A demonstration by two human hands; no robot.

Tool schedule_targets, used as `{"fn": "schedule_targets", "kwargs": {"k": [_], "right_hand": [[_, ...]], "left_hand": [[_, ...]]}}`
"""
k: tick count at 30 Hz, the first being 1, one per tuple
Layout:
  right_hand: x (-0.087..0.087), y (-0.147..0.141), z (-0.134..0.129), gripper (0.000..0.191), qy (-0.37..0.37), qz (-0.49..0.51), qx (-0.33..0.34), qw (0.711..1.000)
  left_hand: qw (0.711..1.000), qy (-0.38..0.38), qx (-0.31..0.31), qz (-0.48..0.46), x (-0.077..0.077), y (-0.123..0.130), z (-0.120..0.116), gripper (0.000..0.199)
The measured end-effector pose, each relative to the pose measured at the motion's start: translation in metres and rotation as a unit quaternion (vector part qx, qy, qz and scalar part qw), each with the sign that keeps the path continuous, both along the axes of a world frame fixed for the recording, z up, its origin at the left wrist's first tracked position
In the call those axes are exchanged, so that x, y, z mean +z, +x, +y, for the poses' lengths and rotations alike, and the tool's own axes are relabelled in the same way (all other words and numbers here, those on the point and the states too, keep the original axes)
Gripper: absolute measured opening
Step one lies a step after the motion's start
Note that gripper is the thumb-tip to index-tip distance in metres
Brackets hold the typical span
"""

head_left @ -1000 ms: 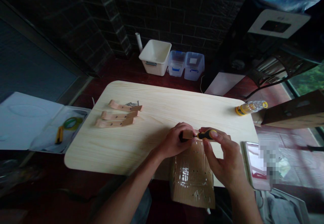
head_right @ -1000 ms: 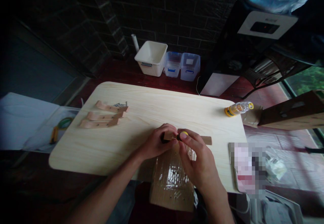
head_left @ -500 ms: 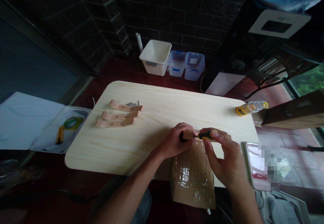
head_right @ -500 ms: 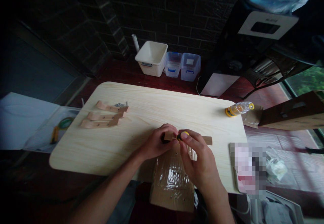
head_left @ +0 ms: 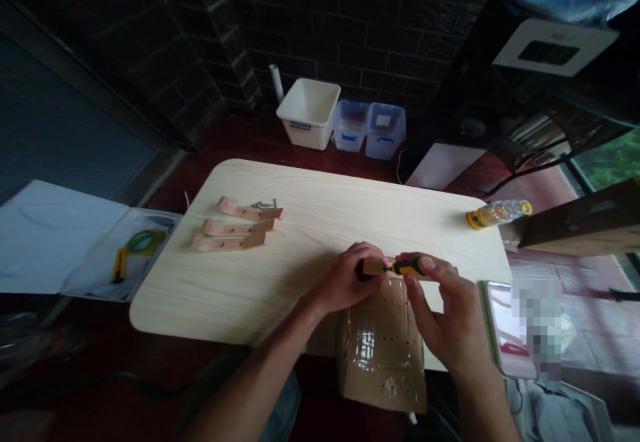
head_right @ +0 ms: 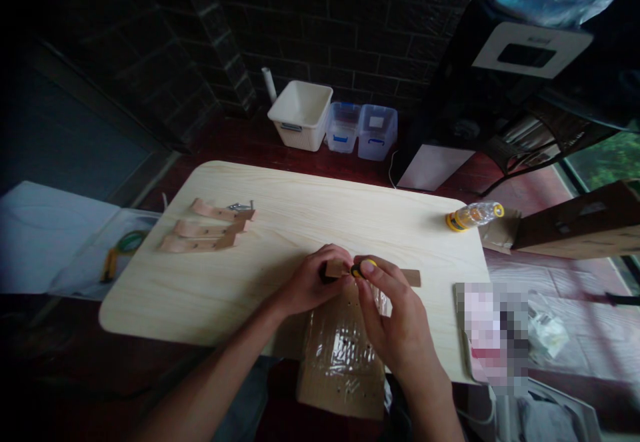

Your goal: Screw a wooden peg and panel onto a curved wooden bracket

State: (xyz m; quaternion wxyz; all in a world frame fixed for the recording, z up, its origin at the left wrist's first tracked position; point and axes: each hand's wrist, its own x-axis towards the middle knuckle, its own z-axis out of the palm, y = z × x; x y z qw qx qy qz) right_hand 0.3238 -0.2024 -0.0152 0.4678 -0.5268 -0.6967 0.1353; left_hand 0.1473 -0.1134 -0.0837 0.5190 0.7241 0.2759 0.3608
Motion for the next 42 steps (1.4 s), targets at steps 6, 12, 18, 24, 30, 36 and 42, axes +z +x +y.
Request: {"fn": "schedule_targets", "kwargs": {"k": [6, 12, 18, 24, 30, 36, 42], "right_hand": [[-0.001, 0.001, 0.0, 0.05, 0.0, -0.014, -0.019, 1.0], [-0.005, 0.001, 0.001, 0.063, 0.019, -0.011, 0.003, 1.0], [-0.006, 0.001, 0.0, 0.063, 0.012, -0.006, 0.01, 1.0], [-0.008, 0.002, -0.002, 0.044, -0.008, -0.019, -0.026, 0.999], [-0.009, 0.003, -0.002, 0.044, 0.003, -0.023, -0.033, 0.999], [-0.008, -0.001, 0.0, 0.065, 0.02, -0.016, 0.005, 1.0], [-0.012, 0.0, 0.0, 0.049, -0.011, -0.006, -0.027, 1.0]], "left_hand": [[1.0, -0.001, -0.006, 0.005, -0.001, -0.001, -0.001, 0.013], [1.0, -0.006, -0.001, 0.005, 0.0, 0.0, -0.001, 0.012], [1.0, 0.001, 0.001, 0.002, -0.002, 0.0, -0.001, 0.012], [1.0, 0.004, -0.003, 0.005, -0.001, -0.001, -0.001, 0.013], [1.0, -0.003, 0.002, 0.007, 0.001, 0.0, -0.001, 0.013], [1.0, 0.002, 0.0, -0.006, 0.0, -0.001, 0.0, 0.013], [1.0, -0.001, 0.0, -0.007, 0.001, 0.0, -0.001, 0.013]]}}
